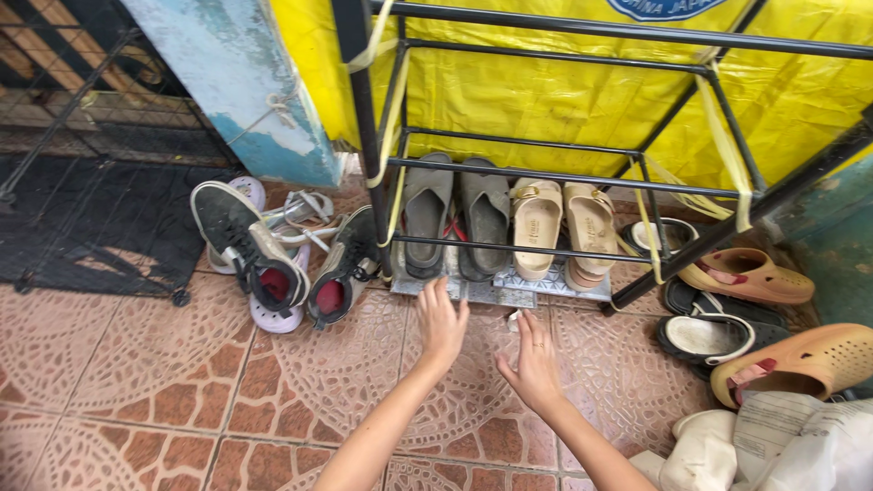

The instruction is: The person organizes various footwear by picking up pairs of sandals, flip-flops, sneakers, and boots from the floor and placing them onto a metal shoe rack. The person handles each pair individually and arranges them on the rack's shelves.

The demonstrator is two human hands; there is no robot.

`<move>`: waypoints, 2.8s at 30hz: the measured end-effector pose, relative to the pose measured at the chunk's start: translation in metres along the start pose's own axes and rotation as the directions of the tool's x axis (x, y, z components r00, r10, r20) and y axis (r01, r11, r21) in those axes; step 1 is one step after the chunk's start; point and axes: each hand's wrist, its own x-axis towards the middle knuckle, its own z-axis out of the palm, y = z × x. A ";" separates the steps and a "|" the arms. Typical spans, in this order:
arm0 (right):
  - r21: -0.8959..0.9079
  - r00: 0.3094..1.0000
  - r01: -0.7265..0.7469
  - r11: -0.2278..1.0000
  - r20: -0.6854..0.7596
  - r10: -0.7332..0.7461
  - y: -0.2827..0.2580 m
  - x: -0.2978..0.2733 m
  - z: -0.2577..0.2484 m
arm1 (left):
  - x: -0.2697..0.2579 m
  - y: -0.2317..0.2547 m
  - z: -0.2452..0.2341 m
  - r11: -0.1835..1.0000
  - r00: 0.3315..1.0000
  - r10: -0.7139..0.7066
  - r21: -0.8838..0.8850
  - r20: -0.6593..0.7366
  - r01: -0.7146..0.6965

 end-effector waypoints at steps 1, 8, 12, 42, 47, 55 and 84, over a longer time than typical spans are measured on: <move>0.027 1.000 0.017 0.999 0.017 -0.018 -0.009 0.006 0.005 | -0.001 -0.011 -0.010 1.000 1.000 -0.015 0.005 -0.011 0.016; 0.072 0.973 0.206 0.976 0.092 -0.212 -0.066 0.038 0.033 | -0.007 -0.087 -0.077 0.974 0.965 -0.199 0.077 -0.170 0.214; 0.085 0.948 0.267 0.960 0.153 -0.278 -0.095 0.052 0.057 | -0.009 -0.128 -0.110 0.948 0.926 -0.248 0.126 -0.283 0.292; 0.368 0.897 0.026 0.930 0.402 -0.184 -0.213 0.126 0.223 | 0.009 -0.246 -0.153 0.889 0.984 -0.071 0.437 -0.161 0.136; 0.538 0.883 -0.110 0.836 0.439 -0.166 -0.215 0.126 0.243 | 0.012 -0.246 -0.150 0.880 0.987 -0.086 0.453 -0.138 0.140; 0.517 0.918 0.000 0.856 0.339 -0.205 -0.218 0.120 0.242 | 0.021 -0.251 -0.136 0.897 0.976 -0.155 0.391 -0.157 0.205; 0.582 0.796 0.187 0.791 0.382 -0.469 -0.146 0.004 0.076 | -0.179 -0.139 -0.245 0.997 0.970 -0.046 0.076 0.237 0.029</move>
